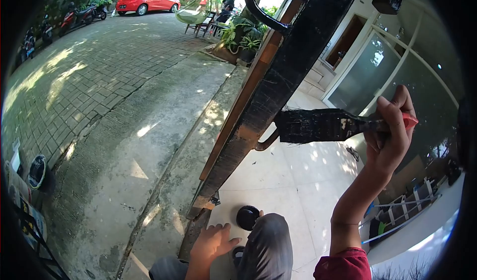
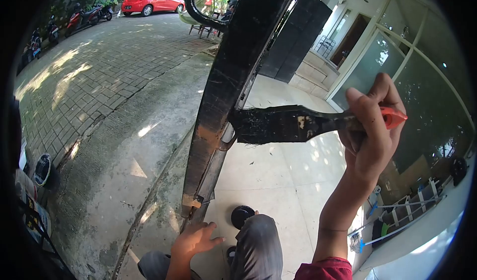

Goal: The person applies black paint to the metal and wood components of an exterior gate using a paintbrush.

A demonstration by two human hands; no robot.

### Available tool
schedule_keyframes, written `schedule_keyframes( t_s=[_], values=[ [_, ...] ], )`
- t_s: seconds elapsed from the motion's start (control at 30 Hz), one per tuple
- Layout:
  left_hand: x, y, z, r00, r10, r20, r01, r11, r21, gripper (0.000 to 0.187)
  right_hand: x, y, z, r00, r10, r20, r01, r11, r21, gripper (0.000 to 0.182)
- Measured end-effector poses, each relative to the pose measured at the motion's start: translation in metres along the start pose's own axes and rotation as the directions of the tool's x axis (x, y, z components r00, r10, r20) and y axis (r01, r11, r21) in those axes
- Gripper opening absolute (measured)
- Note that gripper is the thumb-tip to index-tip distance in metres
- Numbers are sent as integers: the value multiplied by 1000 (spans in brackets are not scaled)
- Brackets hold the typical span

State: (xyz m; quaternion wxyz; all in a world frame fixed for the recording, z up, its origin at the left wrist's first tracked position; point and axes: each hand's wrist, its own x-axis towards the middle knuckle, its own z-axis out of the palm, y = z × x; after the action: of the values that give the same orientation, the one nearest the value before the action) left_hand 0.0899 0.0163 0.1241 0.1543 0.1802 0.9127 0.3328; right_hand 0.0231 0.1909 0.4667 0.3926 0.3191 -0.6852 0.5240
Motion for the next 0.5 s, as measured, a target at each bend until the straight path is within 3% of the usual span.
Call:
schedule_keyframes(
  t_s=[0.07,0.2,0.33,0.4,0.47,0.5],
  values=[
    [-3,-2,-2,986,-87,140,97,993,-60,56,2,0,8,999,5,-46,-7,1000,-30,21],
    [-7,-9,2,989,-109,100,107,994,22,58,3,-7,7,997,75,5,-75,996,49,21],
    [-7,-8,-2,994,-85,70,88,995,-40,57,4,-7,6,997,80,-7,-80,997,-1,20],
    [-5,-6,-4,995,-79,62,82,995,-55,57,4,-7,7,992,128,17,-129,988,89,19],
    [-2,-6,-7,990,-93,105,102,991,-86,56,8,5,0,999,37,29,-36,999,-13,17],
    [-2,-8,-4,990,-95,109,104,991,-85,56,9,2,-3,996,65,58,-69,995,65,17]
  ],
)
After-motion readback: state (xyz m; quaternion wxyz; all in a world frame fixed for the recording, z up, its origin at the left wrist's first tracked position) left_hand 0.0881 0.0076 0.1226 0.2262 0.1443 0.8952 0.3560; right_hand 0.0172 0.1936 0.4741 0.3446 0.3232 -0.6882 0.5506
